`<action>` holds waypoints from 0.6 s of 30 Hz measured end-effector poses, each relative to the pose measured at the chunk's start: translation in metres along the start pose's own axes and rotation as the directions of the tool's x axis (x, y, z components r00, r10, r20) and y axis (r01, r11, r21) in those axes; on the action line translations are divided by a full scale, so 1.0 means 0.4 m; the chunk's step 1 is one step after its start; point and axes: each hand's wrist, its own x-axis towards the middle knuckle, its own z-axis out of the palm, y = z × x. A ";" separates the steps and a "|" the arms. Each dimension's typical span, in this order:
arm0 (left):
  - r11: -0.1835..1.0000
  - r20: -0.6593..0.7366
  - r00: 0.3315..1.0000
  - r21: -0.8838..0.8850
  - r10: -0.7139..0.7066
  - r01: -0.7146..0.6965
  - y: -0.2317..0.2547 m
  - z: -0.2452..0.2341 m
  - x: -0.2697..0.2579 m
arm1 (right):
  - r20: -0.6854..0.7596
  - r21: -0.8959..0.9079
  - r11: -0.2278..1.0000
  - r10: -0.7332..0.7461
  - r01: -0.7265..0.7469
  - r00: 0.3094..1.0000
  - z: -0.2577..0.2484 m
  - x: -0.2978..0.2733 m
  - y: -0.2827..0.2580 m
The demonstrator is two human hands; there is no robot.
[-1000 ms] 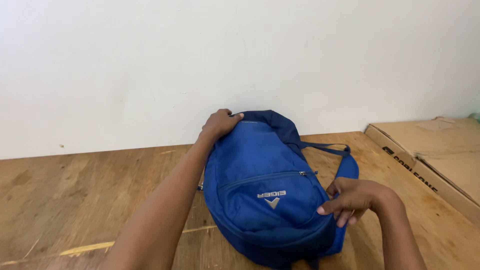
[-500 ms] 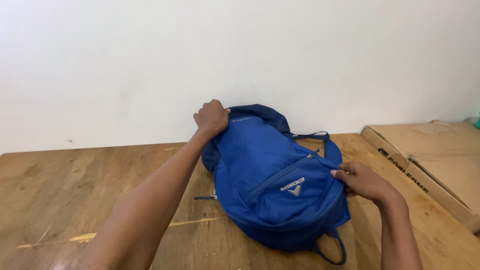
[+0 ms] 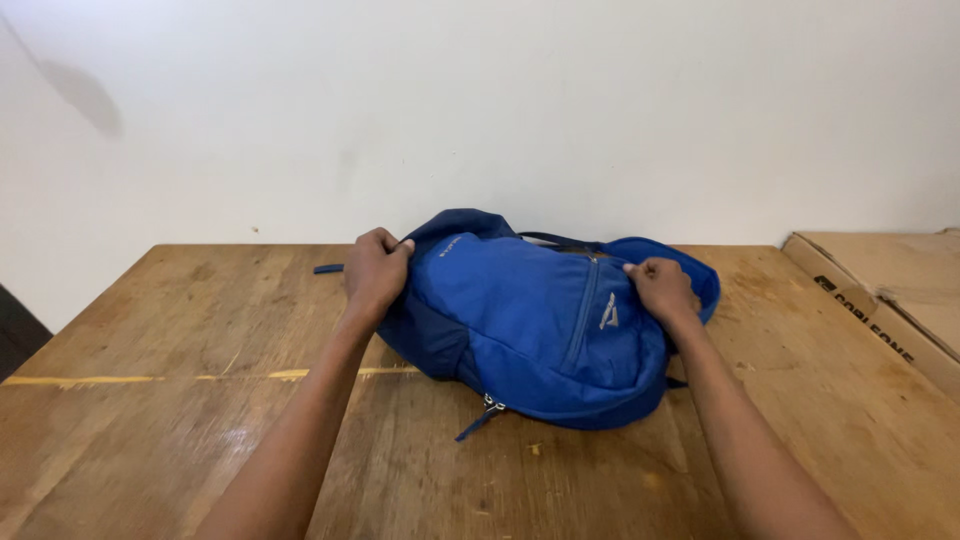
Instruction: The person packs gloves and keys into a blue backpack, then unpacks a flashlight, water bottle, and tape roll, placing them on a nearby shelf. The person handles each item individually and organizes them into the bag or onto the shelf.
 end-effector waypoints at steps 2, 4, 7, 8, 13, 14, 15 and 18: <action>0.998 -0.039 0.999 -0.058 -0.009 0.007 -0.039 -0.036 -0.009 | 0.028 -0.013 0.997 -0.074 0.074 0.997 0.020 0.012 -0.061; 0.994 -0.069 0.997 -0.098 -0.045 0.038 -0.082 -0.055 -0.037 | 0.058 -0.027 0.994 -0.102 0.103 0.993 0.034 0.004 -0.101; 0.991 -0.121 0.990 -0.125 -0.068 0.052 -0.119 -0.067 -0.057 | 0.082 -0.053 0.996 -0.073 0.077 0.994 0.056 0.004 -0.164; 0.990 -0.142 0.987 -0.129 -0.071 0.053 -0.127 -0.067 -0.058 | 0.084 -0.073 0.995 -0.066 0.073 0.994 0.063 0.005 -0.182; 0.990 -0.084 0.994 -0.123 -0.073 0.063 -0.153 -0.052 -0.075 | 0.057 -0.075 0.995 -0.063 0.067 0.996 0.070 -0.012 -0.193; 0.993 -0.090 0.995 -0.116 -0.047 0.037 -0.152 -0.054 -0.074 | 0.070 -0.036 0.998 -0.042 0.045 0.997 0.063 -0.018 -0.195; 0.992 -0.083 0.996 -0.122 -0.040 0.029 -0.149 -0.060 -0.073 | 0.087 0.000 1.000 -0.020 0.021 0.996 0.056 -0.031 -0.196; 0.988 -0.141 0.988 -0.126 0.071 -0.089 -0.125 -0.084 -0.086 | -0.038 0.239 0.960 -0.142 0.147 0.989 0.018 -0.102 -0.207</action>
